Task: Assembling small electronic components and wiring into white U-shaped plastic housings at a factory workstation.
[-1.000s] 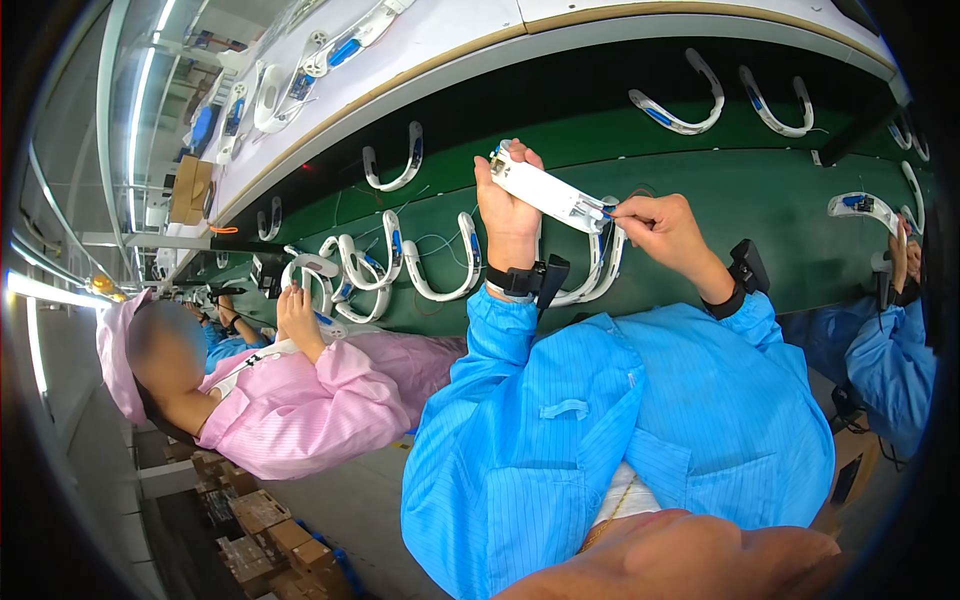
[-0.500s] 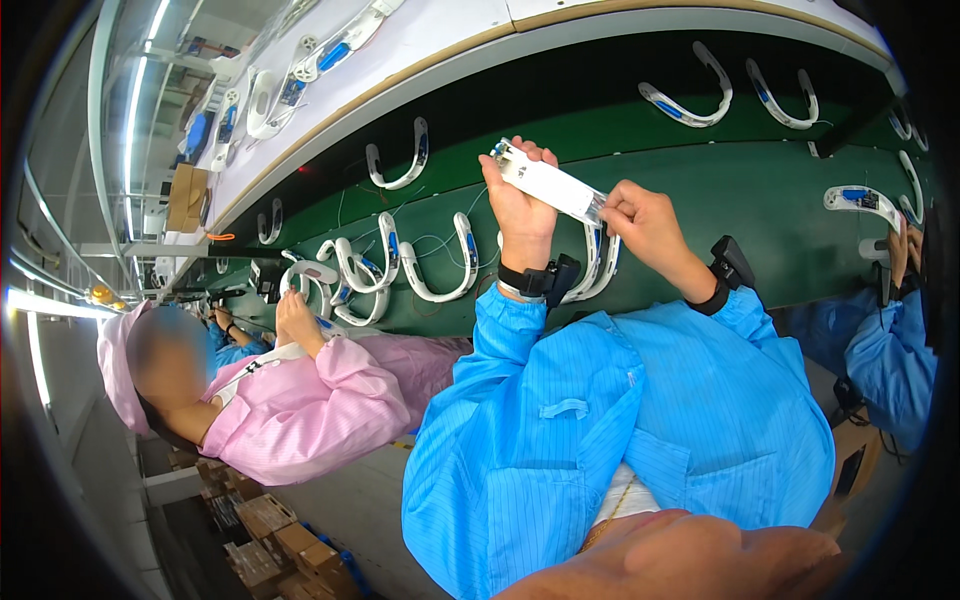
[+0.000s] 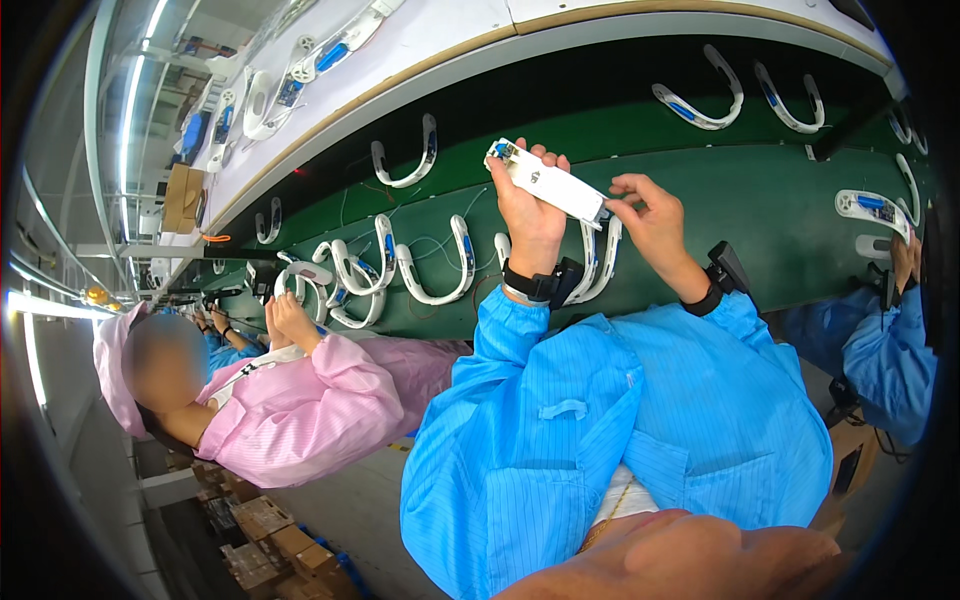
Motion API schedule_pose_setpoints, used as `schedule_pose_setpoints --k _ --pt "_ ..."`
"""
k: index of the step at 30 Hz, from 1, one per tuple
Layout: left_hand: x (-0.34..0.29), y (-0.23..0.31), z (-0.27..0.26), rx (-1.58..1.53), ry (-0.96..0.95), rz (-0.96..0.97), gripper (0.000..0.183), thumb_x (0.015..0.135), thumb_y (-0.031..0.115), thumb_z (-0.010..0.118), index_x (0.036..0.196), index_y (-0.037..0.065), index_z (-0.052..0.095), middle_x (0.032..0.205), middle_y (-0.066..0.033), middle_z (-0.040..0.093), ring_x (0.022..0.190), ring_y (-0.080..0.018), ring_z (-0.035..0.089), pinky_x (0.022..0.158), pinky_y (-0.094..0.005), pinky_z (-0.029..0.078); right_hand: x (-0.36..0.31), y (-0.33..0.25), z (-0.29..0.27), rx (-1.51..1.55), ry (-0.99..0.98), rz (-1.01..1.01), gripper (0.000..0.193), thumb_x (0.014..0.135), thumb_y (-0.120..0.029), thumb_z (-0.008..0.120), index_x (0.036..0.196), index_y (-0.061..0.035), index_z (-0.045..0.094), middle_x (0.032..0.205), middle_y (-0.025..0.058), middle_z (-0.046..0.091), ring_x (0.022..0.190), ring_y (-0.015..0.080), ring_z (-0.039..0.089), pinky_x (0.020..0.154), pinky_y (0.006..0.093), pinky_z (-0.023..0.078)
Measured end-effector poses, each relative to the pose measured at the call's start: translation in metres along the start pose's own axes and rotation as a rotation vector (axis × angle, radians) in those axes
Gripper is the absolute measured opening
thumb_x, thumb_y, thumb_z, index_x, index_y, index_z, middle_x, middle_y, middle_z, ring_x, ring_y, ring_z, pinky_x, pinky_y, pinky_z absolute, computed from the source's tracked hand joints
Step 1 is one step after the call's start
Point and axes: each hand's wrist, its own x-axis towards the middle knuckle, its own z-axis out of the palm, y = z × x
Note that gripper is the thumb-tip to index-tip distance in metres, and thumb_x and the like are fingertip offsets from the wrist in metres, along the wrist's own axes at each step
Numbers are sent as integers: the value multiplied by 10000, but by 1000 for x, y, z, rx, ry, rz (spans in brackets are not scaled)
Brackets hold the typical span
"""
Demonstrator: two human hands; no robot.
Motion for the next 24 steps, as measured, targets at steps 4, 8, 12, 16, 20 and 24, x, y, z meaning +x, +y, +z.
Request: schedule_pose_setpoints --k 4,8,12,16,20,24 --pt "-6 -2 4 26 -38 -17 486 966 510 358 1077 55 486 856 -60 501 774 -185 503 788 -361 453 -11 30 2 311 -8 69 224 773 69 628 992 33 597 1026 99 595 770 139 658 666 223 525" --pt "-13 -10 8 121 -40 11 475 964 524 349 1116 95 485 868 -54 505 773 -184 504 775 -380 444 -9 14 5 383 -39 203 245 773 87 620 1012 44 583 1058 109 584 833 150 665 687 222 532" --pt "-16 -10 13 174 -103 45 477 964 530 343 1135 107 482 875 -53 507 771 -185 507 773 -392 441 -4 22 4 275 -56 115 219 760 80 638 971 25 609 1007 111 612 805 155 661 656 235 527" --pt "-16 -8 13 187 -124 18 486 959 536 351 1136 103 485 875 -52 508 776 -185 511 772 -390 443 -7 28 -3 19 -70 -105 160 736 60 660 885 7 636 917 102 637 721 164 643 612 252 512" --pt "-13 -5 10 141 -65 -2 489 957 537 358 1134 101 491 871 -52 507 785 -183 510 771 -385 444 -9 15 1 -131 71 -278 121 716 49 676 822 10 634 858 89 636 678 165 621 579 265 498" --pt "-12 -5 9 137 -74 -5 490 960 536 348 1151 104 477 864 -52 507 789 -186 508 777 -384 442 -11 22 3 210 8 -24 124 732 65 669 837 38 609 939 94 622 714 140 627 606 252 517"
